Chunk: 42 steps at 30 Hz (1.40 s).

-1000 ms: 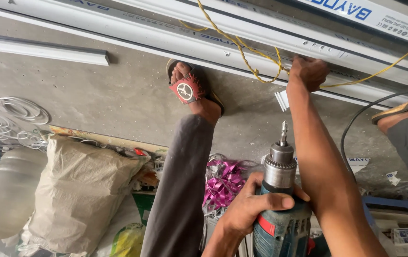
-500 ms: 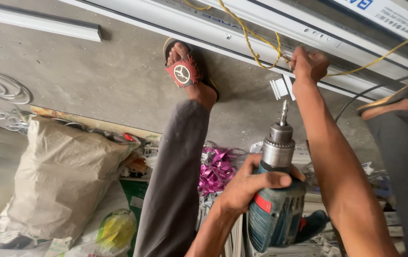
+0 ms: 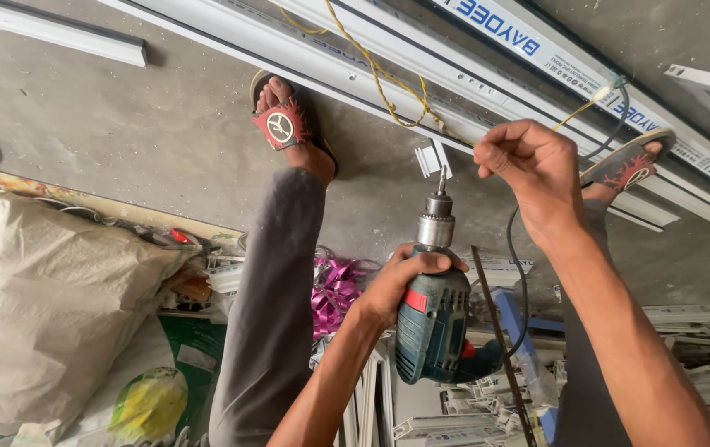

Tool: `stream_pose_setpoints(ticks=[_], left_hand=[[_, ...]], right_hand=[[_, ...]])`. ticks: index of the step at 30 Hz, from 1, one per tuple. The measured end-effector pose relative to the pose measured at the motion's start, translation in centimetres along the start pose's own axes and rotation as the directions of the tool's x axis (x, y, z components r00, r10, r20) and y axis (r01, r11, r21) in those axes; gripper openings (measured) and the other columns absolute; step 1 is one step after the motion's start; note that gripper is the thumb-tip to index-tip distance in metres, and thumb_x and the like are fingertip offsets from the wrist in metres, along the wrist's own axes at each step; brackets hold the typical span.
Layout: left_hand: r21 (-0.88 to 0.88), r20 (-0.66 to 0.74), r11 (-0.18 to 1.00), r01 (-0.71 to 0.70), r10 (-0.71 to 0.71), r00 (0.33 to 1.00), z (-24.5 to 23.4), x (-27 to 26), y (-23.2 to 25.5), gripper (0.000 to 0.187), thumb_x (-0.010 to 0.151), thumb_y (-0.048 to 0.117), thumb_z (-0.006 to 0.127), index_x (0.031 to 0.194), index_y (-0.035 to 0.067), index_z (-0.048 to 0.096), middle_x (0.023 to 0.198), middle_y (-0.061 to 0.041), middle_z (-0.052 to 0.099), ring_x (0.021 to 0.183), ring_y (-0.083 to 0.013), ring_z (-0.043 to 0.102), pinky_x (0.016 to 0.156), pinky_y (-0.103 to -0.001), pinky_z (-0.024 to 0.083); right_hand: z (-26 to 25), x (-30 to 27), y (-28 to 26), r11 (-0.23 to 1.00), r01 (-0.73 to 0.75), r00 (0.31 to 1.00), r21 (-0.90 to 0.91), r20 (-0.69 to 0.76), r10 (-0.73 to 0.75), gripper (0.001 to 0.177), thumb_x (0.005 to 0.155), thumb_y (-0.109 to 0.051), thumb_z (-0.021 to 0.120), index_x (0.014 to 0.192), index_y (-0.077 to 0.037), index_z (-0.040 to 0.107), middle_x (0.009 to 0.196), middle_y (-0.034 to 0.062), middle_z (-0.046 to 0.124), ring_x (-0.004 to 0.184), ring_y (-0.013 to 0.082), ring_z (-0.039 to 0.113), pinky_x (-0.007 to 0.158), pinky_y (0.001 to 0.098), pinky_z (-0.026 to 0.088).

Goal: Drilling holes into aluminum or PVC window frame profiles using a hand drill.

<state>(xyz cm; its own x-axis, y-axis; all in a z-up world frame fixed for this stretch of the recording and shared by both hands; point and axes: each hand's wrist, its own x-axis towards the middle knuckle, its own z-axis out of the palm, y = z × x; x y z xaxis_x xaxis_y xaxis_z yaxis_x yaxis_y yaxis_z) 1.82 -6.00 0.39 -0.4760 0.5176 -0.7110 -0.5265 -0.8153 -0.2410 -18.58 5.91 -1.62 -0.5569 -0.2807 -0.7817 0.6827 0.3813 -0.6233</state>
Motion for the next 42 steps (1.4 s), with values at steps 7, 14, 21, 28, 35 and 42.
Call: stream_pose_setpoints(ticks=[7,14,21,28,35,42], left_hand=[[0.031,-0.004,0.999,0.008,-0.008,1.000,0.5,0.9,-1.1,0.043,0.086,0.031,0.075,0.108,-0.006,0.072,0.087,-0.015,0.072,0.068,-0.0193,0.070,0.069,-0.031,0.059],[0.081,-0.004,0.996,0.031,-0.031,1.000,0.7,1.6,-1.6,0.047,0.082,0.036,0.075,0.107,-0.004,0.072,0.085,-0.015,0.072,0.065,-0.0195,0.069,0.065,-0.032,0.060],[0.053,-0.024,0.997,0.065,-0.064,0.998,1.0,1.7,-1.3,0.049,0.083,0.036,0.075,0.109,-0.005,0.072,0.085,-0.017,0.072,0.066,-0.0207,0.070,0.067,-0.032,0.060],[0.099,-0.012,0.993,0.069,-0.068,0.998,1.2,1.5,-1.3,0.052,0.081,0.037,0.075,0.109,-0.006,0.072,0.087,-0.016,0.072,0.068,-0.0207,0.069,0.069,-0.033,0.059],[0.057,0.088,0.996,0.069,-0.074,0.993,1.3,1.5,-1.4,0.056,0.079,0.037,0.077,0.114,-0.007,0.070,0.098,-0.018,0.073,0.081,-0.0225,0.072,0.080,-0.034,0.060],[-0.076,0.129,0.991,0.107,-0.096,0.987,1.3,2.3,-2.4,0.058,0.082,0.037,0.078,0.117,-0.009,0.068,0.100,-0.019,0.072,0.082,-0.0248,0.073,0.079,-0.036,0.062]], right_hand=[[-1.9,-0.4,0.2,0.965,-0.264,0.931,0.012,0.263,0.251,0.030,0.090,-0.010,0.077,0.117,0.002,0.072,0.102,0.0067,0.073,0.092,0.0110,0.066,0.088,0.0266,0.055],[-1.9,0.5,0.2,0.943,-0.332,0.903,0.032,0.300,0.308,0.024,0.094,-0.017,0.073,0.111,-0.001,0.074,0.104,0.0060,0.073,0.088,0.0136,0.068,0.085,0.0306,0.060],[-2.0,1.6,-0.1,0.945,-0.299,0.887,-0.134,0.327,0.327,0.029,0.091,-0.025,0.072,0.110,-0.003,0.074,0.095,0.0048,0.071,0.085,0.0133,0.070,0.082,0.0336,0.065],[-3.5,2.8,-0.5,0.917,-0.331,0.815,-0.221,0.423,0.396,0.028,0.089,-0.026,0.073,0.106,-0.004,0.075,0.089,0.0062,0.074,0.083,0.0152,0.073,0.082,0.0347,0.066],[-4.3,-0.2,3.7,0.862,-0.456,0.812,0.219,0.500,0.302,0.026,0.095,-0.027,0.081,0.105,-0.004,0.074,0.094,0.0054,0.072,0.090,0.0145,0.068,0.086,0.0329,0.057],[-2.1,-3.8,4.4,0.715,-0.440,0.897,0.543,0.296,0.327,0.032,0.094,-0.027,0.080,0.114,-0.004,0.072,0.096,0.0027,0.071,0.089,0.0145,0.067,0.085,0.0348,0.055]])
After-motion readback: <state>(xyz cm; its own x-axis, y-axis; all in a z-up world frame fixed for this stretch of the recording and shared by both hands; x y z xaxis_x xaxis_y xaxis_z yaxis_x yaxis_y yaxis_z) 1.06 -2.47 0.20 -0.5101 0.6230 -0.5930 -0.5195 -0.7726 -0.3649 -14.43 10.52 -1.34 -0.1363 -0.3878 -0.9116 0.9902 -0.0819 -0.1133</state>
